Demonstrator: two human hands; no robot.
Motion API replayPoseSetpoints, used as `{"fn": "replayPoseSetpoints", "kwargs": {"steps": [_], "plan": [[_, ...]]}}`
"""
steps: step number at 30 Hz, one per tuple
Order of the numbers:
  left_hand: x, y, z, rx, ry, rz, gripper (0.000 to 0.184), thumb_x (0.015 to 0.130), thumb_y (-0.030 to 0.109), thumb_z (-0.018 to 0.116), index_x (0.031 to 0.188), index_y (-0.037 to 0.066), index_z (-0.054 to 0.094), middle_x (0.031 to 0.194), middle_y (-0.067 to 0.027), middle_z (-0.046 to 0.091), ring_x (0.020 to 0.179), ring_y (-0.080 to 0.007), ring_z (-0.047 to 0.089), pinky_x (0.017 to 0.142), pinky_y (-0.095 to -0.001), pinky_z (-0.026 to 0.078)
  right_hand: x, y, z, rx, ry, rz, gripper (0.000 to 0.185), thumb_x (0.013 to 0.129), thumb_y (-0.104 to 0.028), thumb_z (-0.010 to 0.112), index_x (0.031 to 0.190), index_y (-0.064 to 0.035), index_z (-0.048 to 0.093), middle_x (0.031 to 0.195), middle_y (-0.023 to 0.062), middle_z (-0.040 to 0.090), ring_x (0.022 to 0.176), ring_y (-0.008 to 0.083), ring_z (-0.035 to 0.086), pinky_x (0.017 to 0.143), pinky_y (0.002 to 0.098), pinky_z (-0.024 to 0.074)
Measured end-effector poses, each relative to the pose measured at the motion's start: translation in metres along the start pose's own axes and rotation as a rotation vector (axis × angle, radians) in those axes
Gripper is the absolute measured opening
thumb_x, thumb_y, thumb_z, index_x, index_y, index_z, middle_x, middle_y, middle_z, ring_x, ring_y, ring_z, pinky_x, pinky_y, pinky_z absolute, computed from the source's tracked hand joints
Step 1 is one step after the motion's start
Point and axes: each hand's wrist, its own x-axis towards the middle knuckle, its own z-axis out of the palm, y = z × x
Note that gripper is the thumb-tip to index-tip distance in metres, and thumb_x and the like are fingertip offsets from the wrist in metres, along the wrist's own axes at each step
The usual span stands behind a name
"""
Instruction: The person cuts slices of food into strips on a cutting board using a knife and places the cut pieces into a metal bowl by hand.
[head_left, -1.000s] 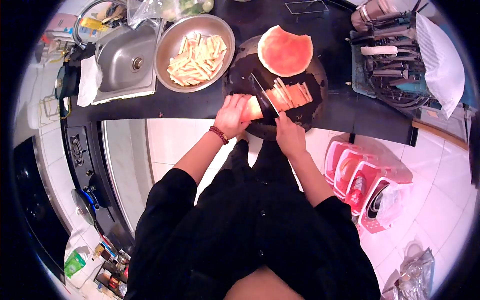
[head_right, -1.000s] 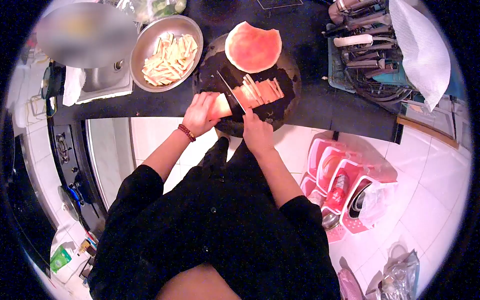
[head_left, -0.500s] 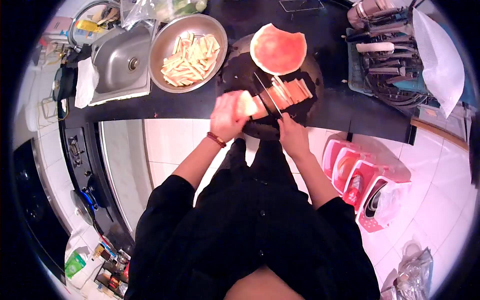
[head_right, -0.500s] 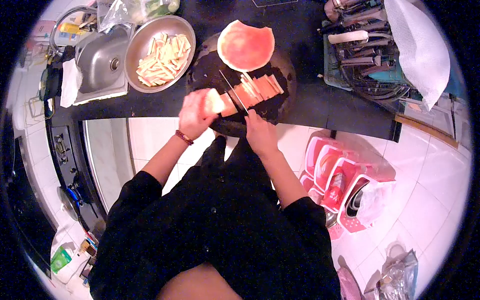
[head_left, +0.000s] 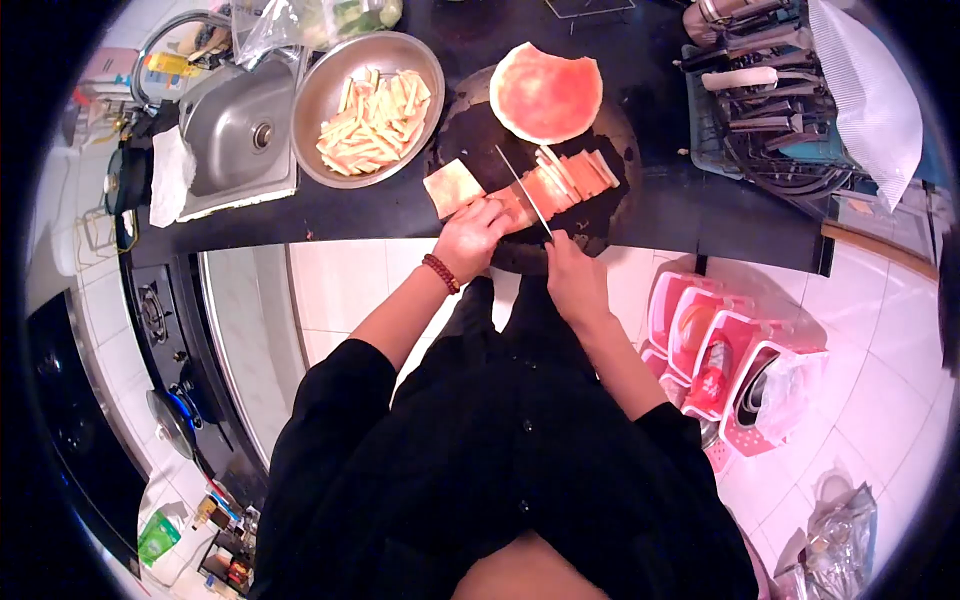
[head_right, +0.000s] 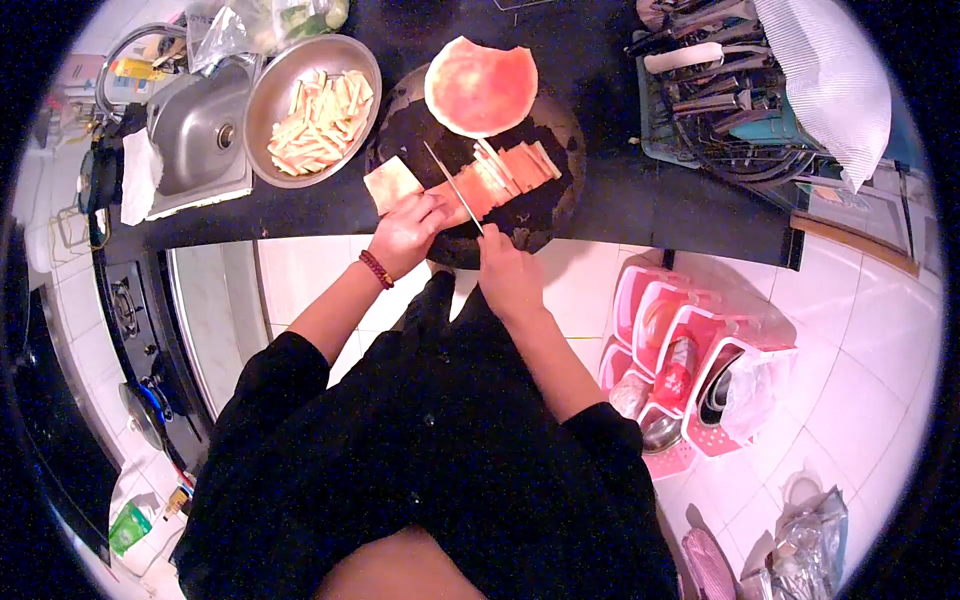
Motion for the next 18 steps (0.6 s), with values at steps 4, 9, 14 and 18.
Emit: {"fn": "replayPoseSetpoints", "kwargs": {"steps": [4,9,14,18], "plan": [[0.0,0.002,-0.001,0.02,-0.015,0.012,0.027,0.073,0.006,0.063,0.099,0.005,0.066,0.105,-0.009,0.06,0.101,-0.0289,0.06,0.091,-0.0401,0.051,0.001,0.003,0.013,0.0,0.005,-0.001,0.013,0.099,-0.019,0.053,0.102,-0.0063,0.05,0.082,0.0191,0.067,0.069,0.0425,0.065,0.059,0.0527,0.0514],[0.001,0.002,-0.003,0.049,-0.02,0.012,0.026,0.074,0.006,0.061,0.099,0.006,0.066,0.104,-0.0074,0.061,0.1,-0.0278,0.061,0.089,-0.0403,0.051,0.009,0.0,0.009,-0.054,-0.023,-0.034,0.016,0.101,-0.02,0.048,0.102,-0.0043,0.047,0.083,0.0179,0.067,0.07,0.0412,0.067,0.062,0.051,0.0542],[-0.002,-0.003,0.005,0.004,0.004,-0.008,0.023,0.075,0.006,0.06,0.098,0.006,0.065,0.102,-0.0077,0.061,0.094,-0.0285,0.062,0.084,-0.0386,0.053,0.005,-0.002,0.021,-0.025,-0.081,0.036,0.016,0.101,-0.02,0.049,0.101,-0.0043,0.048,0.084,0.0187,0.068,0.071,0.0416,0.068,0.063,0.0522,0.054],[-0.004,-0.003,0.003,-0.015,0.006,-0.015,0.022,0.076,0.005,0.06,0.097,0.006,0.065,0.101,-0.0084,0.06,0.093,-0.0287,0.063,0.079,-0.038,0.055,0.01,-0.005,0.015,0.008,-0.046,0.02,0.016,0.101,-0.021,0.049,0.101,-0.0045,0.048,0.086,0.0195,0.069,0.072,0.0425,0.067,0.064,0.0529,0.0538]]}}
